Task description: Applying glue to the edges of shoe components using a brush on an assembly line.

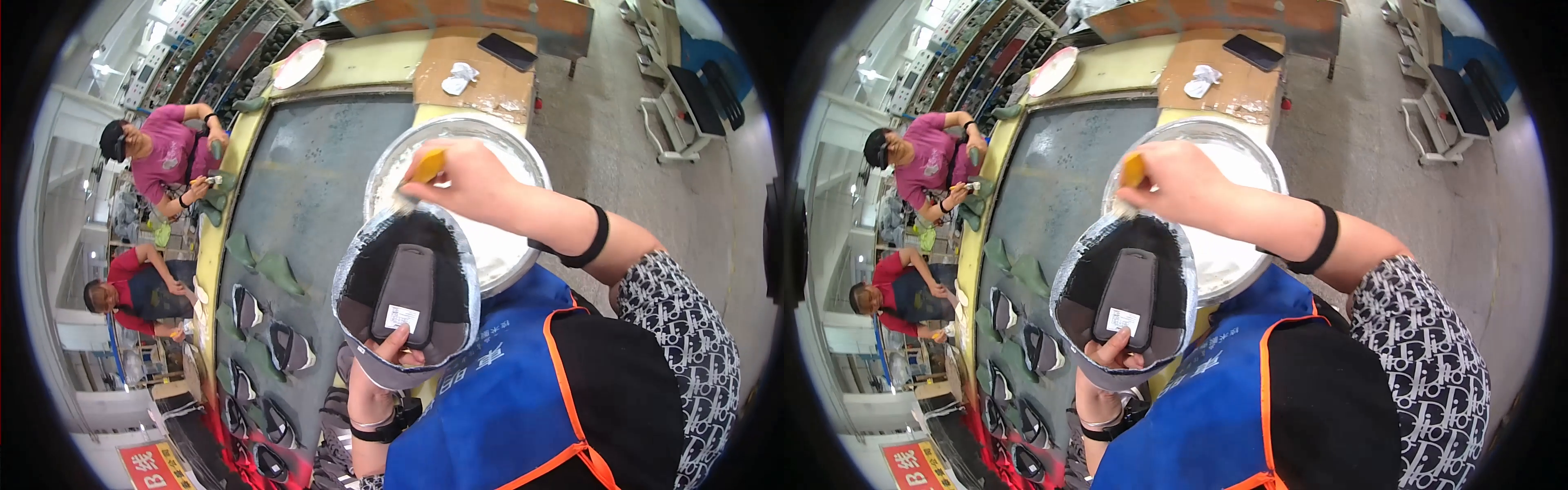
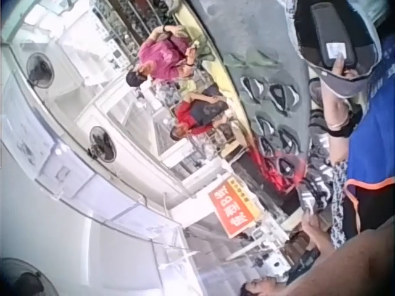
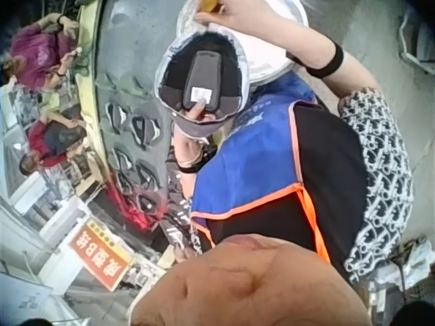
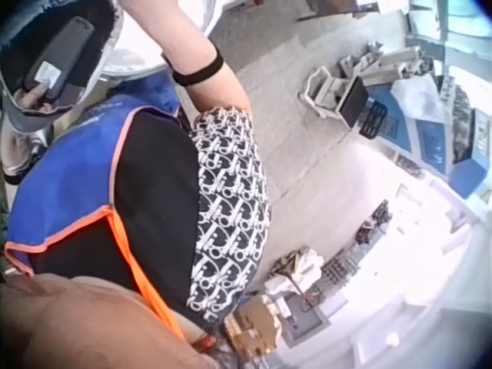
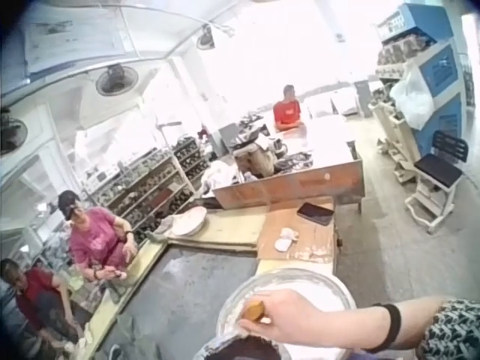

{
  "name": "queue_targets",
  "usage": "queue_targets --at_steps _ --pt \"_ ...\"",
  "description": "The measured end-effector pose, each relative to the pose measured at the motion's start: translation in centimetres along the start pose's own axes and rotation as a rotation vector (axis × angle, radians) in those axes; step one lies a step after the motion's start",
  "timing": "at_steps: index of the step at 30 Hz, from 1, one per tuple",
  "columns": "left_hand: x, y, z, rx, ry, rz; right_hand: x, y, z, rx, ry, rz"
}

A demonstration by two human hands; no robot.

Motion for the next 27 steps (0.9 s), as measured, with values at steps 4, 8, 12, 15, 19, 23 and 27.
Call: queue_targets --at_steps 4,8,12,15,19,23,27 --pt "-1.9 -2.4 -4.1 0.106 0.176 0.138 2.2 0.3 -2.0 0.014 -0.335 0.172" --pt "-5.8 -7.2 -9.8 0.31 0.385 0.091 3.9 1.2 -3.6 0.029 -0.618 0.412" --pt "-5.5 -14.4 -16.4 0.367 0.343 0.108 4.6 2.1 -3.5 0.013 -0.709 0.53" --pt "-1.3 -20.1 -22.1 0.248 0.329 0.457 4.5 2.1 -3.2 -0.01 -0.739 0.55" --pt "3.6 -21.2 -26.1 0.567 0.728 0.462 4.0 2.3 -2.9 -0.024 -0.796 0.556" --pt "6.0 -15.0 -21.8 0.549 0.284 0.457 4.0 2.8 -2.7 -0.093 -0.867 0.653" --pt "6.0 -4.9 -17.0 0.273 -0.289 0.381 4.8 3.1 -2.0 -0.123 -0.779 0.609"
Point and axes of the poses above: each hand's wrist, its own y-axis away from the middle knuckle, its own z-axis out of the palm, x = y × z, the point moved 1 cm from there along -y, towards the middle knuckle, and after that the axes turned 14 degrees about z, right-handed, at the moved point
